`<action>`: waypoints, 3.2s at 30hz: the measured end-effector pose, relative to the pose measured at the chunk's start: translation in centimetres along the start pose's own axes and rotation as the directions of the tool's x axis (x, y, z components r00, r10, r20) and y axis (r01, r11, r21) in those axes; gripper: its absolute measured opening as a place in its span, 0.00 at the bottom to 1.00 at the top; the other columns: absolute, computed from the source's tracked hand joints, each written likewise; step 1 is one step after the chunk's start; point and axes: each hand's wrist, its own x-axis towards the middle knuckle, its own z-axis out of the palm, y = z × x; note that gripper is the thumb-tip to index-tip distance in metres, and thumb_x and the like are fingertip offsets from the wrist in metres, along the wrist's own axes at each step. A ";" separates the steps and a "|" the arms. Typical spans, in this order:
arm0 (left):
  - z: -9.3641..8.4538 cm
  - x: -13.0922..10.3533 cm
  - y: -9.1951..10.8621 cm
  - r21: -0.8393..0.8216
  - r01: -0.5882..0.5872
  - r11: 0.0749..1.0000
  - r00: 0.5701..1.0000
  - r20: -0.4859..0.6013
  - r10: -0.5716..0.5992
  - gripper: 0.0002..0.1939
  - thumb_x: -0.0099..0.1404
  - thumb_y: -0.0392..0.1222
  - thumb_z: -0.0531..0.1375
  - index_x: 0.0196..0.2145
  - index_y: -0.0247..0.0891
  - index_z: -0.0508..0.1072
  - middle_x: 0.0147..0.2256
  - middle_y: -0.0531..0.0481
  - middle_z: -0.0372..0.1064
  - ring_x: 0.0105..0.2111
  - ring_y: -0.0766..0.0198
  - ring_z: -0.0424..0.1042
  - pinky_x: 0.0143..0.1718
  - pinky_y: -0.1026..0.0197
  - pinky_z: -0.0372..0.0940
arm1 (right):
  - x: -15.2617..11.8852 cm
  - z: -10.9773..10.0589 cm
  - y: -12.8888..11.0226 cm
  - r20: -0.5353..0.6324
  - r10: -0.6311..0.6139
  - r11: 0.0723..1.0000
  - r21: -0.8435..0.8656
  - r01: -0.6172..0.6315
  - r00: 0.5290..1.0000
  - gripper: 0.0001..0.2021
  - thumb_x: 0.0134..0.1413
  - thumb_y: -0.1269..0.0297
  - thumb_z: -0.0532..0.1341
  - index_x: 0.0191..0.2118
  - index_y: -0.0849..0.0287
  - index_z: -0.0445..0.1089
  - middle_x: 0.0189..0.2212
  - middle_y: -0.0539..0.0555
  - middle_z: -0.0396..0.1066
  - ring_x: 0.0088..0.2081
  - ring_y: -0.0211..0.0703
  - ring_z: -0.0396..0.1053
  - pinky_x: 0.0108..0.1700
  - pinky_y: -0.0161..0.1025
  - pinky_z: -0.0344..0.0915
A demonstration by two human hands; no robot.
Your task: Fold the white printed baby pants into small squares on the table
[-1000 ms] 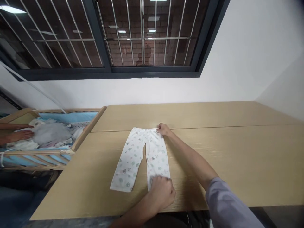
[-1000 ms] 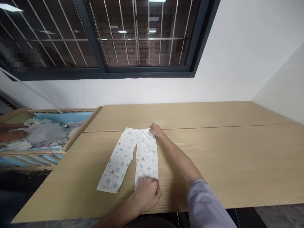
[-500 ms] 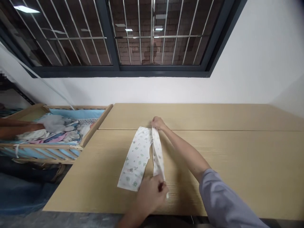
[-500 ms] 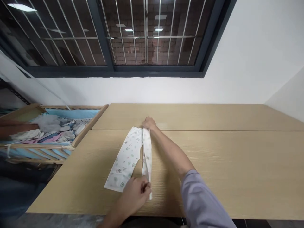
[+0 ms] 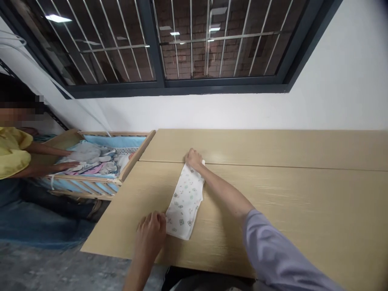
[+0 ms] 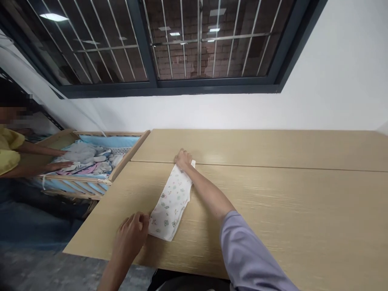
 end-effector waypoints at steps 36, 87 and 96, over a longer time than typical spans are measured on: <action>3.7 -3.7 -0.2 0.019 -0.553 0.833 0.807 -0.234 0.542 0.18 0.71 0.44 0.57 0.57 0.42 0.69 0.57 0.41 0.71 0.56 0.52 0.71 0.57 0.50 0.67 | -17.4 0.3 5.7 0.324 -0.843 0.453 0.000 0.892 0.428 0.20 0.72 0.54 0.48 0.55 0.59 0.70 0.49 0.60 0.72 0.46 0.48 0.69 0.50 0.44 0.65; 9.8 0.3 9.7 0.157 -0.392 0.907 0.872 -0.250 0.420 0.33 0.71 0.55 0.50 0.60 0.22 0.67 0.61 0.24 0.64 0.64 0.35 0.60 0.59 0.39 0.63 | -12.9 -1.7 7.4 0.244 -0.837 0.507 0.010 0.862 0.490 0.26 0.72 0.53 0.48 0.69 0.59 0.55 0.69 0.62 0.54 0.70 0.49 0.51 0.68 0.48 0.50; 10.3 1.0 8.9 0.182 -0.406 0.896 0.865 -0.241 0.441 0.31 0.72 0.52 0.52 0.60 0.22 0.67 0.63 0.22 0.60 0.63 0.37 0.63 0.61 0.39 0.62 | -7.7 1.3 10.3 0.390 -0.707 0.635 -0.018 0.772 0.590 0.28 0.73 0.52 0.45 0.73 0.54 0.49 0.73 0.56 0.42 0.73 0.50 0.41 0.72 0.55 0.39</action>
